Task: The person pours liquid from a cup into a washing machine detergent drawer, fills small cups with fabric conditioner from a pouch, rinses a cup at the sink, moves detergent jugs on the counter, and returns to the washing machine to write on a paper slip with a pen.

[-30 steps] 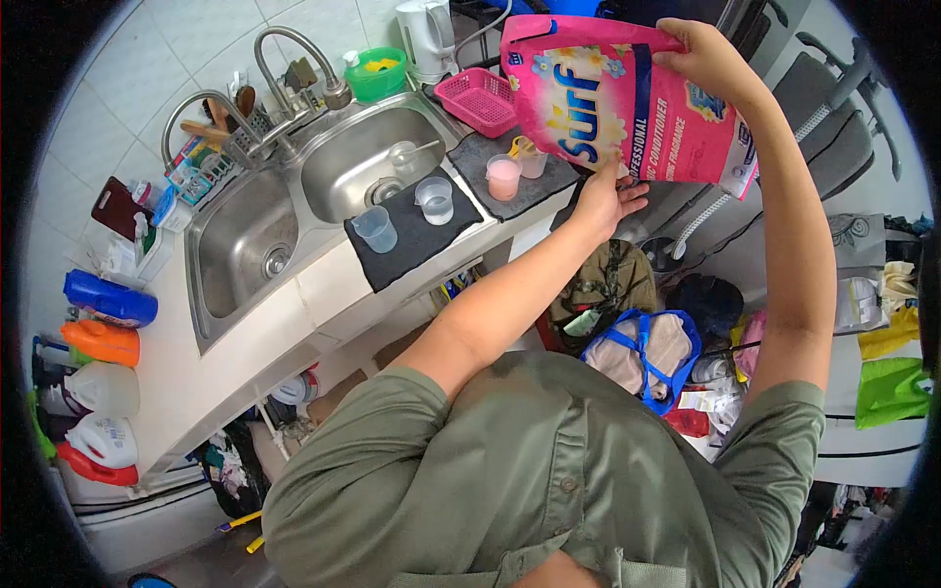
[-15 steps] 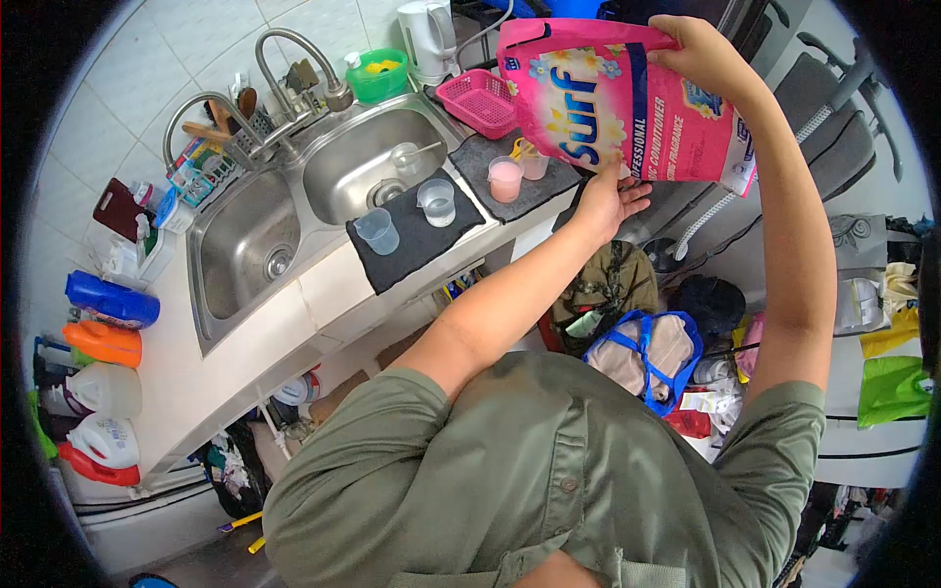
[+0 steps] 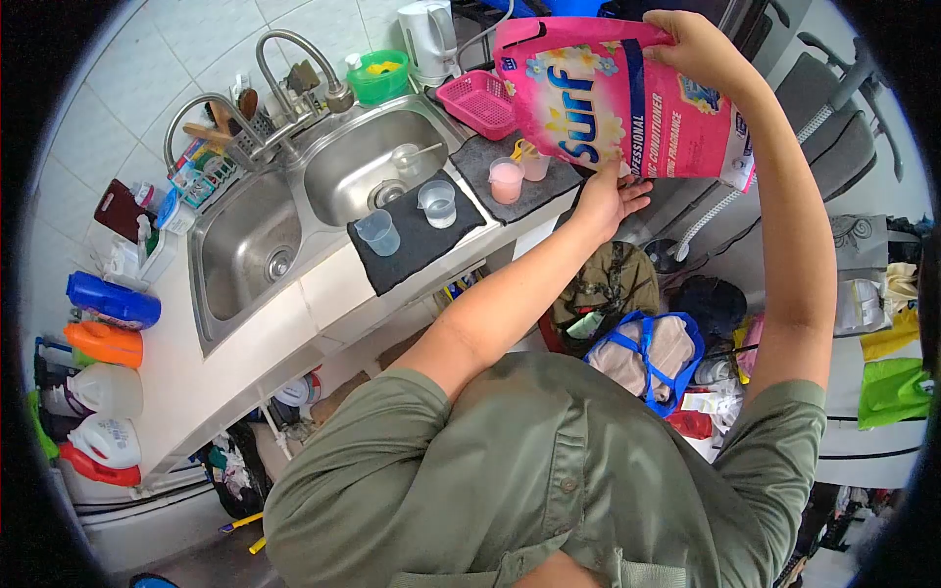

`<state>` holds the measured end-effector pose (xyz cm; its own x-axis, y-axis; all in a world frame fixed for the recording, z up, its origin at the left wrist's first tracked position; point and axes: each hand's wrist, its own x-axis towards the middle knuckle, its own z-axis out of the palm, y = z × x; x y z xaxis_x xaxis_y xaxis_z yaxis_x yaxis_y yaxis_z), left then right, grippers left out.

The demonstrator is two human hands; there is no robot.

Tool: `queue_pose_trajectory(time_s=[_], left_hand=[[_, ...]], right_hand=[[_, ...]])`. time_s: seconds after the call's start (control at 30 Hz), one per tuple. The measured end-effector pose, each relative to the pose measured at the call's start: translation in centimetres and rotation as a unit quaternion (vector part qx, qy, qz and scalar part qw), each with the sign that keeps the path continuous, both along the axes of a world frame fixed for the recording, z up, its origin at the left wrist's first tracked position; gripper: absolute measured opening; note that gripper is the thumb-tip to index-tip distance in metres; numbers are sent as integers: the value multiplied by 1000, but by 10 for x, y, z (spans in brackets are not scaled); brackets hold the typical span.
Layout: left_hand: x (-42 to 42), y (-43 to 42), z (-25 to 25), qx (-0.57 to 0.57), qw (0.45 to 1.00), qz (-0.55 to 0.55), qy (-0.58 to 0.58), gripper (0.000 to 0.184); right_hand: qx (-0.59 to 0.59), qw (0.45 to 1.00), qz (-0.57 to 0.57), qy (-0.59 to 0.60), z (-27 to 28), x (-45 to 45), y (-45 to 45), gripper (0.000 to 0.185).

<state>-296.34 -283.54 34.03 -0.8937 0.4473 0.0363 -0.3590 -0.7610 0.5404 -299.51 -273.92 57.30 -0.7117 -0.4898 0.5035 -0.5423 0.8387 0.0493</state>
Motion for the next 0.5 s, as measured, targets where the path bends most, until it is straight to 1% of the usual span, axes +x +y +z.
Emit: queue_pose_trajectory(time_s=[0.03, 0.1, 0.2, 0.27, 0.5], left_hand=[[0, 0, 0, -1, 1000, 3, -2, 35], [-2, 0, 0, -2, 1000, 5, -4, 35], [-1, -1, 2, -2, 1000, 3, -4, 36], [2, -3, 7, -26, 999, 11, -15, 32], [4, -4, 8, -15, 1000, 11, -10, 33]], right_hand=[[0, 1000, 0, 0, 7, 12, -8, 42], [16, 996, -74, -48, 29, 48, -31, 29], [18, 997, -67, -35, 27, 44, -29, 28], [18, 997, -66, -36, 28, 46, -30, 28], [8, 995, -78, -60, 32, 51, -36, 27]])
